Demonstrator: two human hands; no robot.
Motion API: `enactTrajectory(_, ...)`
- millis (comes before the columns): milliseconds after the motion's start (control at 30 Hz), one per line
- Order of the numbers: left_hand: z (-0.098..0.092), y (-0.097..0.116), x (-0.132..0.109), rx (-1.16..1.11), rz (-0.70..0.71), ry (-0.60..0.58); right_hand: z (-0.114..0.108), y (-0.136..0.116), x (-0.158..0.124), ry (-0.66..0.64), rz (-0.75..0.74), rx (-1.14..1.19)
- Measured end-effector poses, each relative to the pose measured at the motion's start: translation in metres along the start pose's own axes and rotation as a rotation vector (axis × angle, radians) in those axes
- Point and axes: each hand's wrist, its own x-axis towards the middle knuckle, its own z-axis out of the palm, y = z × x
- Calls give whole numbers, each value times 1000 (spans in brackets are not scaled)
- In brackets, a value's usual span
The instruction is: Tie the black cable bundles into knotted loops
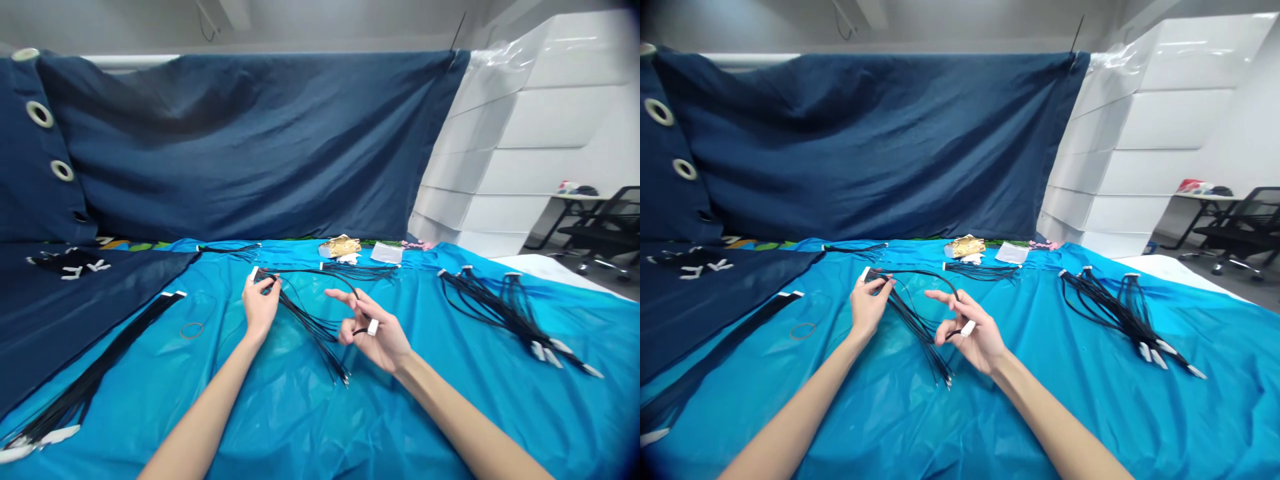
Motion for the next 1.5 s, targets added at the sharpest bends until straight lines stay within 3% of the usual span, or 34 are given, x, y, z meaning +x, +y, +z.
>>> enactTrajectory(133,1,3,-2,64,163,28,-6,-11,-2,86,-30,26)
enactTrajectory(267,1,4,-1,107,163,-92,-10,-18,-1,163,-59,136)
enactTrajectory(400,-1,7,0,-8,55,-197,-12,-21,0,249,-126,193)
enactTrajectory(567,-1,6,0,98,90,-34,-10,-20,-1,253,-127,192)
enactTrajectory(667,0,6,-4,77,113,1,-9,-18,-2,230,-99,201)
enactTrajectory(867,8,6,-10,-248,27,5,-7,-18,-2,226,-105,124)
enactTrajectory(1100,2,10,0,-508,-167,181,-9,-23,1,265,-134,-69)
enactTrajectory(1300,-7,40,10,-681,-256,111,-18,-35,5,254,-392,-134)
enactTrajectory(1500,-18,114,-4,-613,-112,-73,-1,-73,-2,356,-764,-313)
